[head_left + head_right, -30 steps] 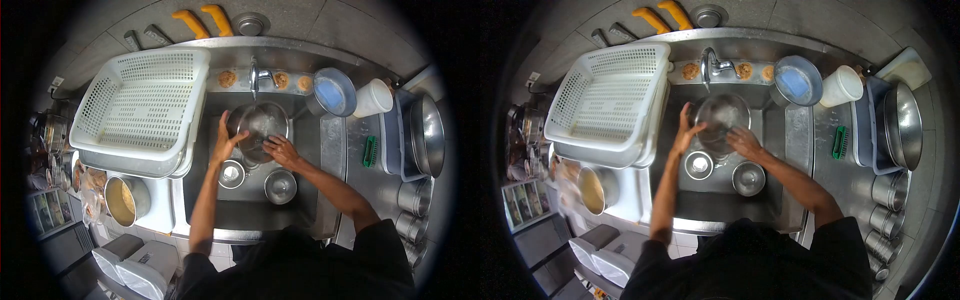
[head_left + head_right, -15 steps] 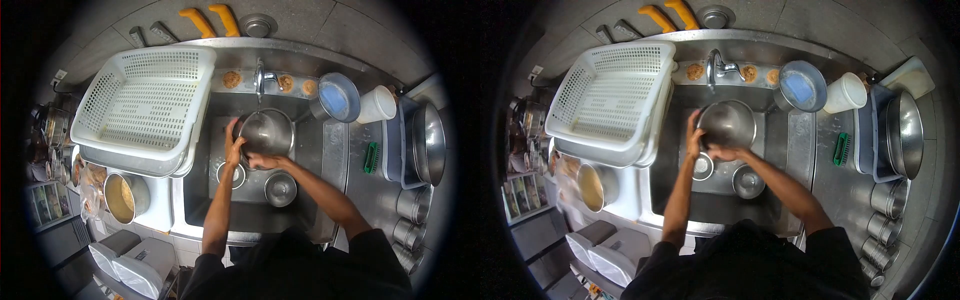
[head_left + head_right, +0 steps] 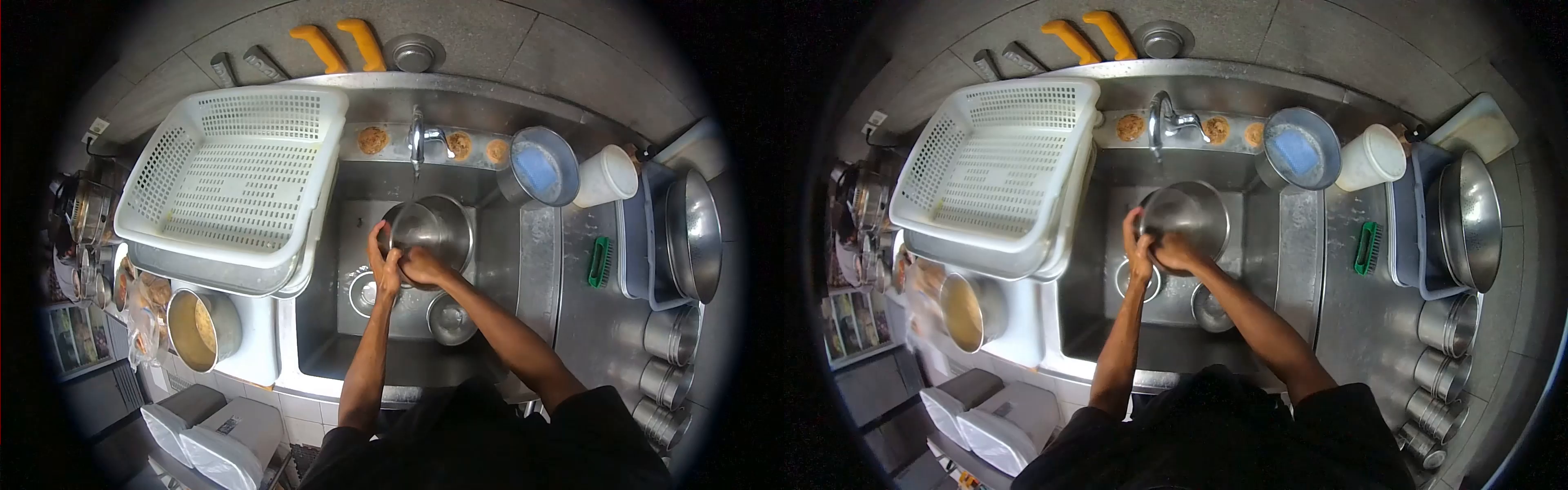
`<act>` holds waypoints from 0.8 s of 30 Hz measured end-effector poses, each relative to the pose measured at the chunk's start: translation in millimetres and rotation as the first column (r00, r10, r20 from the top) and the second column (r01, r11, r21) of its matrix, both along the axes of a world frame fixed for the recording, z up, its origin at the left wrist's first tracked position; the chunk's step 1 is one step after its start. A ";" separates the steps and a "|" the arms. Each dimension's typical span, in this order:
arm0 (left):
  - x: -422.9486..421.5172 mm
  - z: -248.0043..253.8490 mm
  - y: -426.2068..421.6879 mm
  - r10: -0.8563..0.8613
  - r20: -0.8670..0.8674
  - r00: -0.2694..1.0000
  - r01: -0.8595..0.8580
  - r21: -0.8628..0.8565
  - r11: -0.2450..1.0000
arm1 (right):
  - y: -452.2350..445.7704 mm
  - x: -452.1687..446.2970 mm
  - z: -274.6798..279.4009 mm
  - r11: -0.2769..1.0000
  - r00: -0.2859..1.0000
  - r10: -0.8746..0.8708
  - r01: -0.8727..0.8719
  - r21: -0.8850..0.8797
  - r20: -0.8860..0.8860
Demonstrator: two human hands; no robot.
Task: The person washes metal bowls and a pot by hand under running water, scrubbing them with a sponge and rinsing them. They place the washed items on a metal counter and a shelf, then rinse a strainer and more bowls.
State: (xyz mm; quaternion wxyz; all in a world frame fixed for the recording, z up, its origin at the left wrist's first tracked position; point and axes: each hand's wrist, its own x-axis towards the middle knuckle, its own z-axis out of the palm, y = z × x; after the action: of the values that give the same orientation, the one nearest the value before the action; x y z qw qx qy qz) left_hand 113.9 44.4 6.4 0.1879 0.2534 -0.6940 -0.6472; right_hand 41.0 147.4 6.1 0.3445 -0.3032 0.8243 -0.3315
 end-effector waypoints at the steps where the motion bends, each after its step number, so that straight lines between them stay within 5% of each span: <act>1: -0.3 8.1 12.0 0.054 -0.061 0.997 -0.038 0.233 0.972 | -6.1 -5.3 -24.1 0.982 0.983 -0.181 0.183 -0.055 0.039; 2: 7.2 -1.4 19.4 0.018 -0.084 0.996 0.011 0.335 0.942 | -14.1 -22.6 -28.0 0.910 0.904 -0.358 0.395 -0.130 0.234; 3: 11.4 -10.2 25.5 -0.007 -0.119 0.993 0.057 0.429 0.902 | -21.6 -31.7 -20.7 0.622 0.584 -0.688 0.780 -0.064 0.431; 5: 15.6 -26.3 37.8 -0.021 -0.080 0.997 0.054 0.424 0.904 | -37.5 -44.8 -11.9 0.058 0.051 -0.574 0.998 -0.022 0.817; 6: 12.6 -33.7 36.0 0.019 -0.075 0.997 0.016 0.436 0.900 | -34.2 -38.4 -14.3 0.183 0.047 -0.551 0.981 0.066 0.833; 8: -2.4 -30.4 19.7 0.015 -0.092 0.996 0.020 0.368 0.930 | -23.9 -16.8 -11.7 0.643 0.436 -0.492 0.766 -0.024 0.753; 10: -2.8 -5.6 -7.9 -0.074 -0.086 0.994 0.091 0.216 0.972 | 6.3 12.9 11.7 0.849 0.722 -0.382 0.521 -0.090 0.578; 11: -7.3 7.8 -12.9 -0.061 -0.109 0.992 0.079 0.166 0.983 | 21.5 14.5 9.9 0.937 0.931 -0.244 0.299 -0.181 0.272; 12: -11.5 19.2 -18.0 -0.048 -0.131 0.990 0.064 0.116 0.991 | 33.1 14.4 12.4 0.980 0.996 -0.061 0.047 -0.191 -0.065; 13: -16.0 30.9 -23.3 0.004 -0.179 0.984 0.013 0.093 0.996 | 44.3 9.7 15.2 0.980 0.996 -0.054 0.041 -0.194 -0.066; 15: -21.9 15.0 -33.7 -0.004 -0.174 0.985 0.000 -0.024 1.000 | 63.7 0.3 38.9 0.979 0.890 -0.021 -0.073 -0.189 -0.455; 16: -23.7 12.6 -33.6 0.019 -0.064 0.998 -0.010 0.143 0.990 | 64.0 -6.0 44.6 0.984 0.851 0.033 -0.119 -0.130 -0.524; 17: -26.1 10.9 -33.5 0.020 0.046 0.999 -0.033 0.302 0.953 | 65.5 0.8 43.4 0.985 0.853 0.029 -0.112 -0.129 -0.521; 19: -46.8 4.3 -39.3 0.017 0.031 0.999 -0.026 0.293 0.956 | 57.3 5.1 40.4 0.950 0.788 0.135 -0.276 -0.148 -0.601; 21: -44.6 5.4 -40.9 0.010 0.070 0.998 -0.029 0.289 0.957 | 57.8 19.7 36.2 0.938 0.773 0.043 -0.249 -0.240 -0.633; 22: -45.9 15.1 -51.1 -0.127 0.200 0.972 0.028 0.434 0.900 | 71.1 4.6 17.5 0.920 0.735 0.136 -0.342 -0.190 -0.665; 24: -39.2 30.4 -54.9 -0.212 0.250 0.945 0.112 0.361 0.926 | 95.3 -32.1 15.2 0.848 0.550 0.236 -0.520 -0.107 -0.801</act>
State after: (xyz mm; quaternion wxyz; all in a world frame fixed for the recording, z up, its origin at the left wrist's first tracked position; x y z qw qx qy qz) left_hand 74.8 -10.5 36.8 -0.0154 0.3136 -0.6094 -0.7281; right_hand 8.8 242.7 21.3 -0.0278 -0.6398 0.7351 -0.2226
